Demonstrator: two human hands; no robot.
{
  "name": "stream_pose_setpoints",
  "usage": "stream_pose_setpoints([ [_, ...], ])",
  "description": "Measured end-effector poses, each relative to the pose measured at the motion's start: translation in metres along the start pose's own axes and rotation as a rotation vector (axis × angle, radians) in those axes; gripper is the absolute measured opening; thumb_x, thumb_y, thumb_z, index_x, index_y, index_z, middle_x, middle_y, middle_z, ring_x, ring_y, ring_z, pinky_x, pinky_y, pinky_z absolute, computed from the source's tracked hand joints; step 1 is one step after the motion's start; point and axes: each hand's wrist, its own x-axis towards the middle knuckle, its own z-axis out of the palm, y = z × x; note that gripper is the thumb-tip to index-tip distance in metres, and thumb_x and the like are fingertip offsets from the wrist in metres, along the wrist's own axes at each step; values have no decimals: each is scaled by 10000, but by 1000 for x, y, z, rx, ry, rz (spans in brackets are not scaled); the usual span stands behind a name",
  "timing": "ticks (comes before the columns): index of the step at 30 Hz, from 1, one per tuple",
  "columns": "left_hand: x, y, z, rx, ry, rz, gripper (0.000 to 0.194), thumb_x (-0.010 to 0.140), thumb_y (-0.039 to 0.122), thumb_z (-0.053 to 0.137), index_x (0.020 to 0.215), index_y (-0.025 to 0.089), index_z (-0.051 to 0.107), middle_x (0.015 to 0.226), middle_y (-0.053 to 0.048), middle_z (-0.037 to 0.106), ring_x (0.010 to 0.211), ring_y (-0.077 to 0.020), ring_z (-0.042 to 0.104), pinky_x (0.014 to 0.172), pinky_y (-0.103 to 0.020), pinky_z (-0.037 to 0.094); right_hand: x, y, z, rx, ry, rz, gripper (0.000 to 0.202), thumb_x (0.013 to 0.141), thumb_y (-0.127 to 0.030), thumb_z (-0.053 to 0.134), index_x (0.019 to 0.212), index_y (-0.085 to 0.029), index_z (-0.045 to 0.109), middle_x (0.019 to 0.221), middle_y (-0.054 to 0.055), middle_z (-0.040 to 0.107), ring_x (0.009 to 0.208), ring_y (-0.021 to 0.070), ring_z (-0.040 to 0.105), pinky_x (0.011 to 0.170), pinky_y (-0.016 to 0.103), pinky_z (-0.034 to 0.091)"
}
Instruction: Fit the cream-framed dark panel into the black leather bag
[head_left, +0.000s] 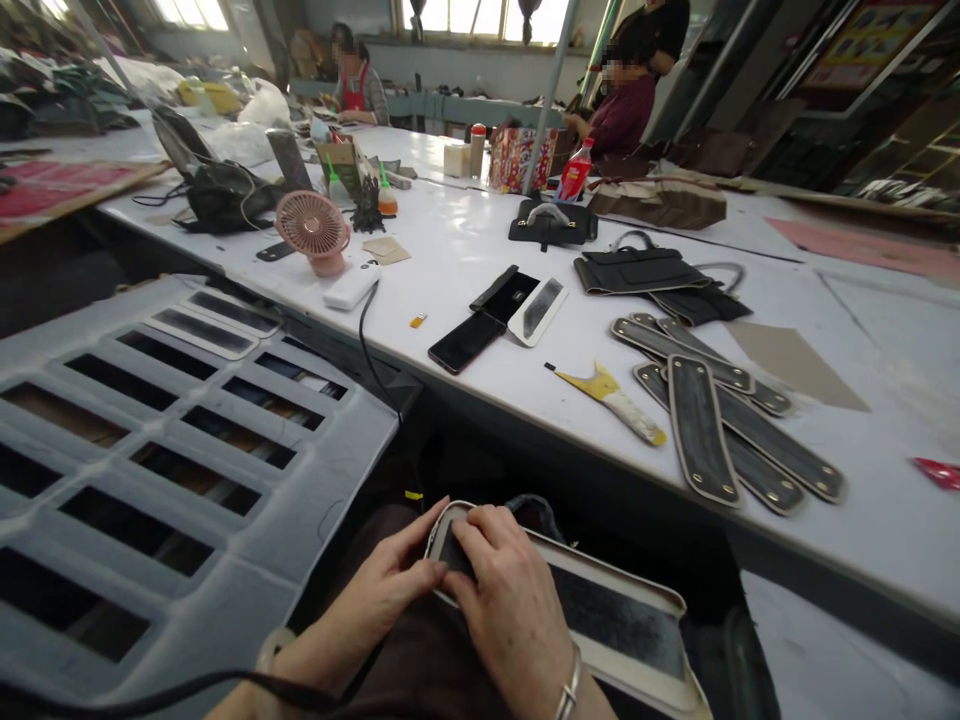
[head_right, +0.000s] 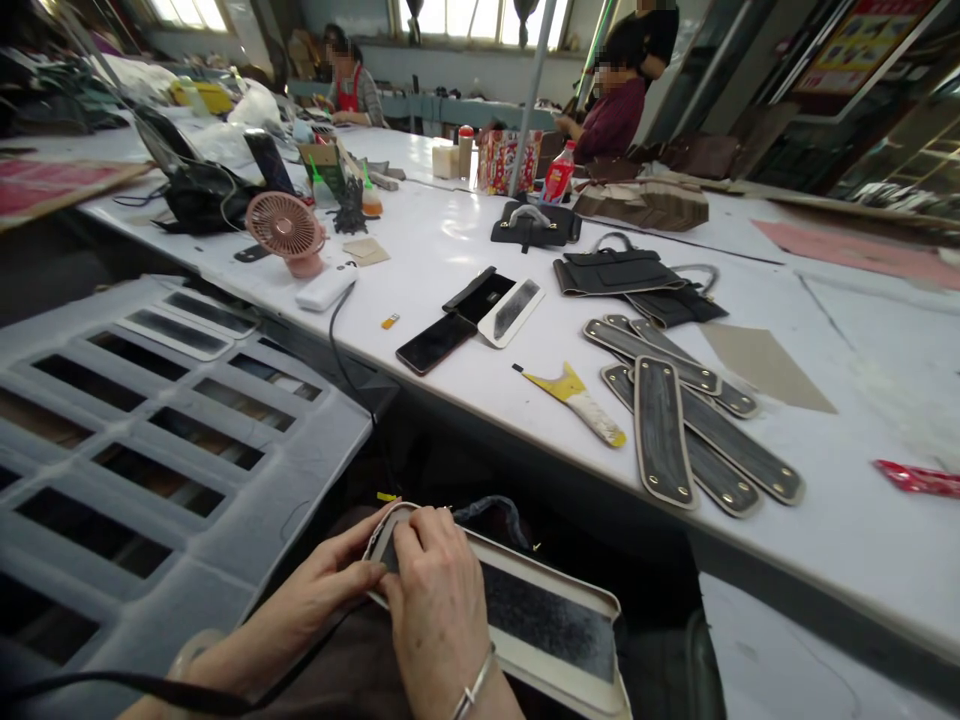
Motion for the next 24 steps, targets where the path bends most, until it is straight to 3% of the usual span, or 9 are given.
stream_pose_setpoints([
  [6,1,-4,0,1,25,27,598,780,304,701,1344,269,507,1365,-19,543,1316,-234,401,1095,-312,291,-1,1,2,8,6,0,354,711,11,691,1002,-182,634,1043,44,615,992,252,528,916,412,460],
  [10,2,-9,-2,-293,27,-119,476,860,457,573,1288,248,570,1342,-56,557,1279,-269,438,939,-341,443,-1,1,2,15,9,-3,371,710,-16,712,1026,-194,629,1045,33,613,994,254,518,934,425,444],
  [14,9,-24,-2,-552,-3,-249,465,896,481,511,1249,190,594,1165,-98,652,1012,-230,602,766,-298,489,-1,1,2,32,2,-9,421,708,-4,702,1064,-209,610,1035,24,606,991,249,507,946,429,426],
  [17,16,-36,1,-681,-54,-316,456,904,483,508,1174,140,639,975,-92,699,798,-174,621,697,-276,484,-2,1,1,22,-1,-17,365,726,-4,675,1019,-213,615,1037,25,599,980,246,503,926,422,429],
  [24,21,-42,3,-744,-62,-219,408,902,425,544,1097,93,678,993,-99,697,984,-207,606,896,-289,441,-3,-1,2,-2,-3,-22,324,762,-20,638,1002,-237,622,1037,20,587,948,239,498,863,401,440],
])
